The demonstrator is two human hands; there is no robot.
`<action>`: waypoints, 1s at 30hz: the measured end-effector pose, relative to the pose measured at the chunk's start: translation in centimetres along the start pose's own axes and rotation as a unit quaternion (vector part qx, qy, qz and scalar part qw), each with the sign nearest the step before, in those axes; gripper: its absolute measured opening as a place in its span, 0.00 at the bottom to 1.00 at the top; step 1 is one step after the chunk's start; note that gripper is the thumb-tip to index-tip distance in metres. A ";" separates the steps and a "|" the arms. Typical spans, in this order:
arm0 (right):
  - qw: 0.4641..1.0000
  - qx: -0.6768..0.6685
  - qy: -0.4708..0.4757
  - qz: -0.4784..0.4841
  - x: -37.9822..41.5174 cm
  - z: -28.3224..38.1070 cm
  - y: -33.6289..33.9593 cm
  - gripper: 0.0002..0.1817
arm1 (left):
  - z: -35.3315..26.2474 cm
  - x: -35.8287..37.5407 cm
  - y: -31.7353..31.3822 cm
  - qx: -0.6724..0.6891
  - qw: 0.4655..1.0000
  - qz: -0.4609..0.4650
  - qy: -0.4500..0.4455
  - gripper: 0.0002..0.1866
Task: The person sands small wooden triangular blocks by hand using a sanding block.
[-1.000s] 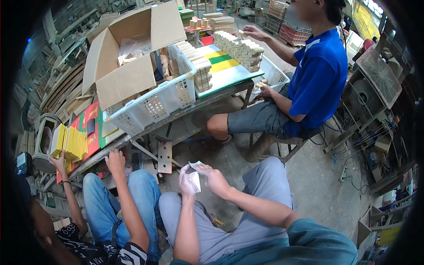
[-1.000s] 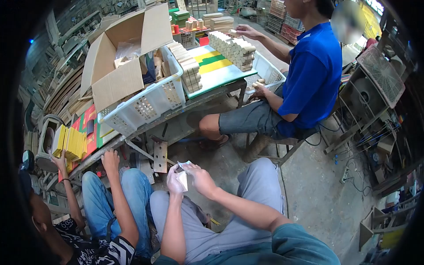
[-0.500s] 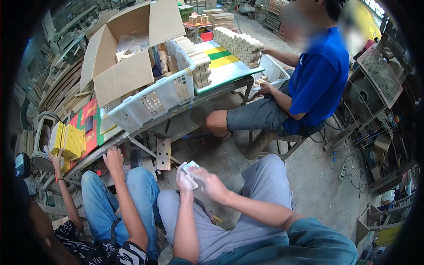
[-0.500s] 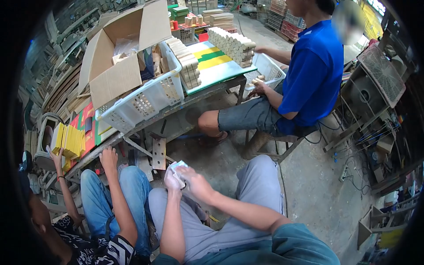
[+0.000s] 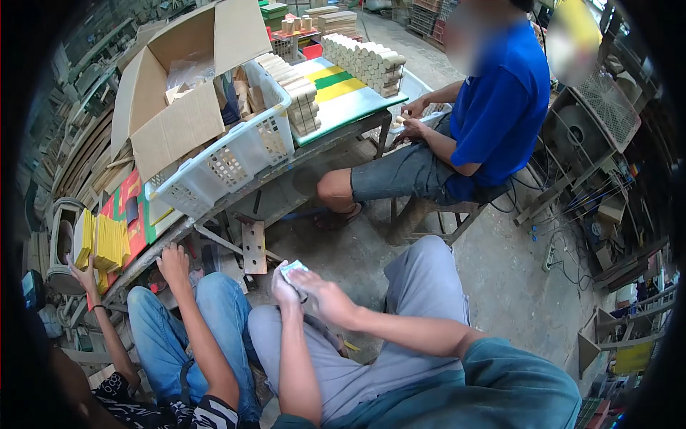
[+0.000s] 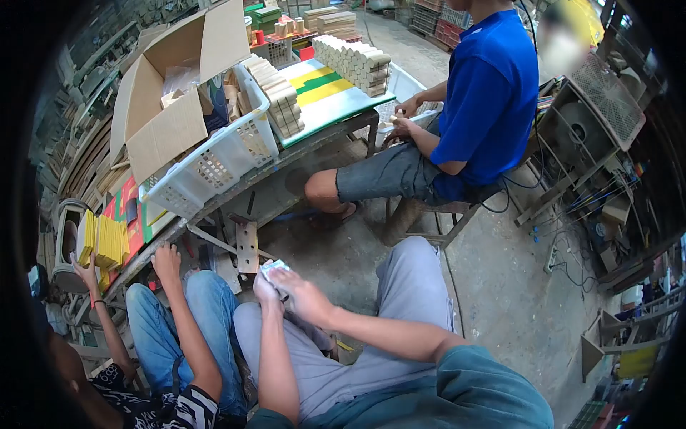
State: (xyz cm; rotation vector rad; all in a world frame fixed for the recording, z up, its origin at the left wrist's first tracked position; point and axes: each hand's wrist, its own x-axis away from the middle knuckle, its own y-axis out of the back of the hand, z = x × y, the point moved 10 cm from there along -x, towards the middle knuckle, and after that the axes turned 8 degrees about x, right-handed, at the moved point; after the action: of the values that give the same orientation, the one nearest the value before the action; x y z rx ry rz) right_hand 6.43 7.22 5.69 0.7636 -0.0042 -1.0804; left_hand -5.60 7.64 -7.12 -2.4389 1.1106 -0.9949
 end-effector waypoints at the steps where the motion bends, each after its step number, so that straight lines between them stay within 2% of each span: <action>1: 0.999 0.005 0.046 -0.022 0.4 1.4 0.4 0.26 | 0.1 -0.2 -0.2 0.002 1.000 -0.002 0.000 0.17; 3: 0.999 -0.005 0.035 -0.022 -0.3 0.6 0.7 0.28 | 0.2 -0.1 -0.7 0.029 0.999 0.038 -0.017 0.17; 4: 1.000 0.000 -0.016 -0.006 -1.1 -1.4 0.7 0.30 | 0.4 0.5 -2.0 0.037 0.994 0.098 -0.011 0.17; 5: 0.998 0.005 -0.062 0.012 -1.7 -3.1 0.3 0.32 | 0.1 1.0 -1.3 -0.051 0.996 0.050 -0.047 0.17; 6: 0.999 0.034 -0.032 -0.018 -1.7 -3.5 0.0 0.32 | 0.1 1.1 -1.7 -0.036 0.997 0.052 -0.049 0.17; 7: 1.000 0.021 -0.015 -0.006 -1.3 -1.9 -0.3 0.32 | -0.1 0.9 -1.4 -0.022 0.997 0.049 -0.056 0.18; 9: 0.998 0.026 0.046 -0.032 -0.2 1.5 0.7 0.26 | 1.5 -2.7 1.7 0.016 0.998 0.005 -0.060 0.19; 11: 1.000 0.019 -0.012 0.011 0.1 -0.4 -0.1 0.22 | 1.0 -0.1 -0.7 0.102 0.994 0.035 -0.004 0.19; 12: 1.000 0.016 0.011 -0.012 -0.7 -1.1 0.1 0.21 | 0.4 0.6 -1.3 0.056 0.996 0.055 -0.045 0.18; 13: 0.999 0.006 -0.029 -0.029 -1.7 -2.0 0.7 0.22 | 0.0 1.0 -1.7 0.005 0.994 0.077 -0.080 0.18; 15: 0.999 0.037 -0.018 -0.027 -2.0 -2.8 0.0 0.23 | -0.1 0.2 -1.5 0.021 0.991 0.101 -0.088 0.18; 17: 0.999 0.034 0.034 -0.025 -0.1 0.3 -0.3 0.24 | -0.5 -0.6 0.2 -0.037 0.993 0.021 -0.111 0.21; 19: 0.999 0.033 0.016 -0.012 0.1 0.7 -0.2 0.26 | 0.3 -0.5 0.5 0.010 0.997 0.021 -0.068 0.21; 21: 1.000 0.001 -0.017 -0.022 -1.0 -1.9 0.0 0.29 | 0.1 0.4 -1.5 0.054 0.987 0.120 -0.094 0.18; 22: 0.999 0.008 -0.029 0.011 -1.8 -2.9 -0.2 0.31 | 0.0 0.9 -1.4 -0.015 0.992 0.085 -0.091 0.18; 23: 0.999 0.012 -0.034 0.007 -0.7 -2.8 0.0 0.31 | 0.3 1.1 -1.3 -0.017 0.992 0.090 -0.085 0.18; 25: 0.999 -0.021 -0.014 0.024 0.1 0.2 0.0 0.31 | -0.9 0.6 -0.8 0.020 0.996 0.029 -0.082 0.19; 26: 0.999 0.016 0.039 0.019 0.7 1.4 -0.5 0.32 | -0.8 1.3 -0.3 0.036 0.999 0.004 -0.019 0.18; 27: 0.999 0.002 0.043 0.006 0.6 1.8 0.0 0.31 | 0.3 -0.3 0.0 0.076 0.996 0.040 -0.027 0.18; 30: 0.999 0.029 0.018 -0.025 -1.2 -1.0 0.5 0.30 | -0.8 1.3 -2.0 0.022 0.995 0.055 -0.082 0.18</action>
State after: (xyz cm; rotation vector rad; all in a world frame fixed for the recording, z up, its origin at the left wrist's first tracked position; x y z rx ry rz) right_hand 6.64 8.86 5.61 0.8379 0.0143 -1.1180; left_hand -4.39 7.99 -4.93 -2.3475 1.1407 -0.7639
